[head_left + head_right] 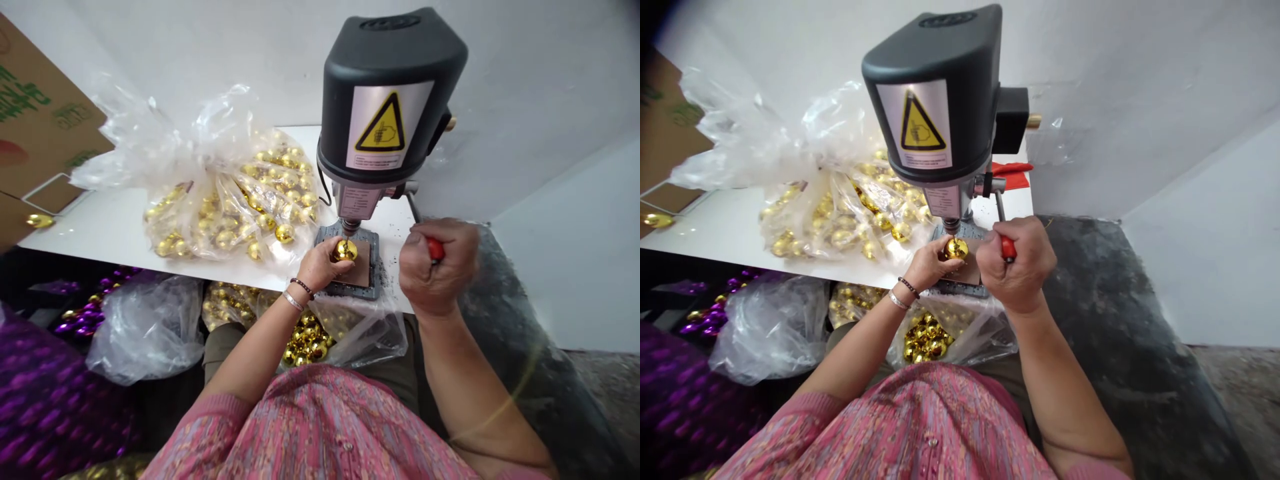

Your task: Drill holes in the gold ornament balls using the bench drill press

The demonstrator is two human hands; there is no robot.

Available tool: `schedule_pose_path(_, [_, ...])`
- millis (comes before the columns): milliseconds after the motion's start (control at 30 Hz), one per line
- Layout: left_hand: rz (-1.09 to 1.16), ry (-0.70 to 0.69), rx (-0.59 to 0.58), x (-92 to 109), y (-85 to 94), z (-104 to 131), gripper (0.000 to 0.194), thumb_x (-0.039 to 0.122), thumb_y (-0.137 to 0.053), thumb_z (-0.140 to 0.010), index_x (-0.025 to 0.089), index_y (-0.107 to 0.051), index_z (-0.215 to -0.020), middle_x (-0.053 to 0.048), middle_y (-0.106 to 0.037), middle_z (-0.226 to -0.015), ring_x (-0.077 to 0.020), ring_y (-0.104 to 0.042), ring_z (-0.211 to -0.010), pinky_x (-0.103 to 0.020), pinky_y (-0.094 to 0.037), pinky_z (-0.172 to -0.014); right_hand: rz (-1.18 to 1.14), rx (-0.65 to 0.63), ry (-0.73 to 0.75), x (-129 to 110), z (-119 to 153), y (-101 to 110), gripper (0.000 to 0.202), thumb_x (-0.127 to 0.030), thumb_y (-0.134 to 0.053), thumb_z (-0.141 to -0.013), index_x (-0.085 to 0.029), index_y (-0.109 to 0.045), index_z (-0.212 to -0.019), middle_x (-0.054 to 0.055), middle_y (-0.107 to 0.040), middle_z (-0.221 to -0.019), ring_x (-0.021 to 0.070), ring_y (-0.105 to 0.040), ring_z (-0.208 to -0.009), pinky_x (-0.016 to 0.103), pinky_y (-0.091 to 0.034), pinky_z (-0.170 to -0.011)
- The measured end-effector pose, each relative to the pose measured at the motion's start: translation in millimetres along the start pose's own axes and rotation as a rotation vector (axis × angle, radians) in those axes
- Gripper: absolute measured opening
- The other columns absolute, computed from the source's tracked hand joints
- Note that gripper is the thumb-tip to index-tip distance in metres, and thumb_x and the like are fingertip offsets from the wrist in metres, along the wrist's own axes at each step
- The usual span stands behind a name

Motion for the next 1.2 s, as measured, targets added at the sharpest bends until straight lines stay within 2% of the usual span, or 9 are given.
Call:
schedule_pose_path(200, [-0.012,-0.009,-0.003,4.4,-0.4,1.8,0.049,0.025,-0.076,-0.076,0.019,-0.064,-0.124,-0.005,-0.072,-0.111,-0.0191,-0.064,-0.093,-0.028,-0.048,-0.083,-0.072,0.059,0.054,6.7,14.9,-8.8,0.02,-0.017,-0.047,-0.082,-0.023,-0.052,-0.1,0.001,-0.06,-0.083,0.0121,-0.062,-0.079,0.03,-0.054,-0.073])
schedule_pose_path(400, [-0.072,0.003,0.02,3.7,1.0,4.3,0.048,0.03,-0.075,-0.077,0.02,-0.064,-0.123,-0.006,-0.071,-0.111,-0.0222,-0.065,-0.099,-0.029,-0.048,-0.084,-0.128,0.074,0.024,14.5,31.3,-17.8,0.013,-0.022,-0.046,-0.084,-0.023,-0.048,-0.096,-0.001,-0.057,-0.079,0.0115,-0.062,-0.078,0.029,-0.051,-0.07])
schedule_pose_path(500, [-0.07,0.018,0.023,3.4,-0.9,3.6,0.048,0.032,-0.075,-0.076,0.02,-0.065,-0.121,-0.006,-0.072,-0.105,-0.0228,-0.065,-0.094,-0.029,-0.048,-0.08,-0.116,0.056,-0.069,12.1,13.9,-12.2,0.011,-0.03,-0.042,-0.09,-0.021,-0.049,-0.091,0.0,-0.057,-0.077,0.0104,-0.06,-0.073,0.027,-0.047,-0.067])
schedule_pose_path(667, [0.024,0.039,0.046,6.5,4.3,11.8,0.047,0.031,-0.075,-0.075,0.017,-0.065,-0.118,-0.005,-0.071,-0.096,-0.0201,-0.064,-0.085,-0.029,-0.047,-0.076,-0.106,-0.008,-0.335,17.9,-49.2,-6.8,0.03,-0.043,-0.042,-0.094,-0.019,-0.043,-0.077,-0.001,-0.048,-0.067,0.0075,-0.047,-0.059,0.025,-0.038,-0.057])
schedule_pose_path(733, [0.057,0.013,-0.018,7.0,10.2,25.3,0.044,0.031,-0.075,-0.073,0.017,-0.066,-0.114,-0.004,-0.07,-0.094,-0.0196,-0.064,-0.083,-0.029,-0.048,-0.075,-0.173,-0.041,-0.444,24.3,-65.1,-11.4,0.03,-0.041,-0.048,-0.092,-0.019,-0.04,-0.072,-0.001,-0.045,-0.064,0.0077,-0.045,-0.057,0.024,-0.036,-0.052])
schedule_pose_path(867, [0.18,-0.083,-0.331,-0.4,21.5,67.0,0.053,0.032,-0.083,-0.064,0.021,-0.07,-0.115,-0.003,-0.072,-0.093,-0.0174,-0.064,-0.08,-0.027,-0.05,-0.072,-0.272,-0.032,-0.56,30.7,-68.1,-16.1,0.025,-0.036,-0.054,-0.087,-0.021,-0.042,-0.071,-0.001,-0.047,-0.064,0.0099,-0.047,-0.055,0.025,-0.032,-0.046])
schedule_pose_path(933, [0.217,-0.05,-0.359,-14.4,35.2,77.9,0.062,0.035,-0.087,-0.06,0.022,-0.07,-0.119,-0.002,-0.072,-0.09,-0.0147,-0.061,-0.07,-0.025,-0.049,-0.066,-0.3,-0.009,-0.59,31.6,-62.9,-16.0,0.022,-0.033,-0.055,-0.086,-0.021,-0.044,-0.071,-0.001,-0.048,-0.064,0.0105,-0.049,-0.053,0.026,-0.032,-0.044])
schedule_pose_path(1067, [0.142,0.165,-0.017,-53.4,76.1,56.1,0.04,0.035,-0.067,-0.083,0.017,-0.07,-0.118,-0.007,-0.072,-0.093,-0.0134,-0.059,-0.062,-0.027,-0.05,-0.063,-0.28,0.007,-0.6,31.2,-57.1,-14.5,0.021,-0.034,-0.055,-0.085,-0.021,-0.047,-0.072,-0.001,-0.049,-0.063,0.0108,-0.051,-0.052,0.025,-0.033,-0.044])
schedule_pose_path(1200, [-0.07,0.287,0.34,-71.9,103.6,17.2,0.039,0.013,-0.048,-0.088,0.014,-0.066,-0.122,-0.016,-0.07,-0.112,-0.0239,-0.068,-0.087,-0.037,-0.053,-0.084,-0.267,0.005,-0.578,30.2,-55.5,-12.5,0.023,-0.037,-0.055,-0.086,-0.019,-0.048,-0.074,-0.002,-0.049,-0.063,0.0092,-0.05,-0.053,0.023,-0.034,-0.045])
Point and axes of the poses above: each hand's wrist, its own z-axis away from the middle knuckle, its own y-axis out of the back of the hand, x = y × z, the point moved 8 cm from there along -z, towards the middle knuckle
